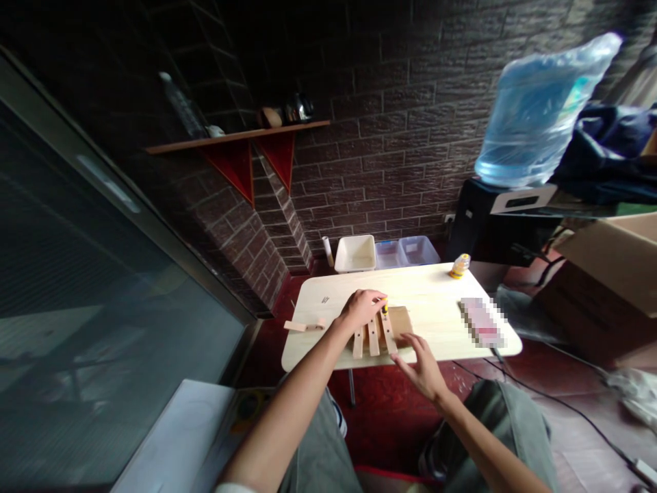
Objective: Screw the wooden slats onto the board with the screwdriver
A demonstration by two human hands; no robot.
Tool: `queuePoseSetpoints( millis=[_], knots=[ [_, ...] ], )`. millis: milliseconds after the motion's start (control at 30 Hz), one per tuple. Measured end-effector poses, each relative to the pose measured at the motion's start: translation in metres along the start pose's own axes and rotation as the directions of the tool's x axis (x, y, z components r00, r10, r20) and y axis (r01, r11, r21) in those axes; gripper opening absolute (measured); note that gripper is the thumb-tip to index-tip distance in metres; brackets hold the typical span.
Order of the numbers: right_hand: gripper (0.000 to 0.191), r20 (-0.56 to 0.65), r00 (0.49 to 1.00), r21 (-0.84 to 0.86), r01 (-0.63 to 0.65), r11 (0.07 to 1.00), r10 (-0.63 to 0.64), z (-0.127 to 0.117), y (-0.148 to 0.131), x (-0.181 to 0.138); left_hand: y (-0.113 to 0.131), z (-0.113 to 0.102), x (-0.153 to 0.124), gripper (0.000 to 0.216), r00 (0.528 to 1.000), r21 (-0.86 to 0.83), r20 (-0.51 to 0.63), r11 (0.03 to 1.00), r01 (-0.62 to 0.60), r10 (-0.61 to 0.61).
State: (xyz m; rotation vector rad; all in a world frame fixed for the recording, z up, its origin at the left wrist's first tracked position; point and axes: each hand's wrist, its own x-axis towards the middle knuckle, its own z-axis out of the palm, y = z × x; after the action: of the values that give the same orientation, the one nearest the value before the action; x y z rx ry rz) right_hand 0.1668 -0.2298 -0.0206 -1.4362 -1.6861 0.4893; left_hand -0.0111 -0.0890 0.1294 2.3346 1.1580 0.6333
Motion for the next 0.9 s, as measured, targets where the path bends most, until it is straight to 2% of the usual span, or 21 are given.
queuePoseSetpoints(
  millis=[200,467,700,900],
  knots=[
    [0.042,0.097,0.995,0.042,0.035,0.998,-0.039,0.009,-0.020,0.012,-0.005,0.004,0.003,0.025,1.000,-0.018,-0.020,1.000,-0.021,0.021],
    [0.036,0.198,0.977,0.083,0.062,0.995,-0.077,0.001,-0.029,0.011,-0.006,0.005,0.003,0.025,0.999,-0.025,-0.041,1.000,0.010,-0.011],
    [0.034,0.212,0.973,0.115,0.073,0.991,-0.096,0.002,-0.019,0.011,-0.004,0.006,0.004,0.024,0.999,-0.027,-0.044,0.999,0.021,-0.023],
    [0.031,0.140,0.973,0.149,0.161,0.976,-0.182,0.004,-0.013,0.010,-0.004,0.014,0.003,0.024,0.996,-0.016,-0.054,0.998,0.064,-0.065]
  ],
)
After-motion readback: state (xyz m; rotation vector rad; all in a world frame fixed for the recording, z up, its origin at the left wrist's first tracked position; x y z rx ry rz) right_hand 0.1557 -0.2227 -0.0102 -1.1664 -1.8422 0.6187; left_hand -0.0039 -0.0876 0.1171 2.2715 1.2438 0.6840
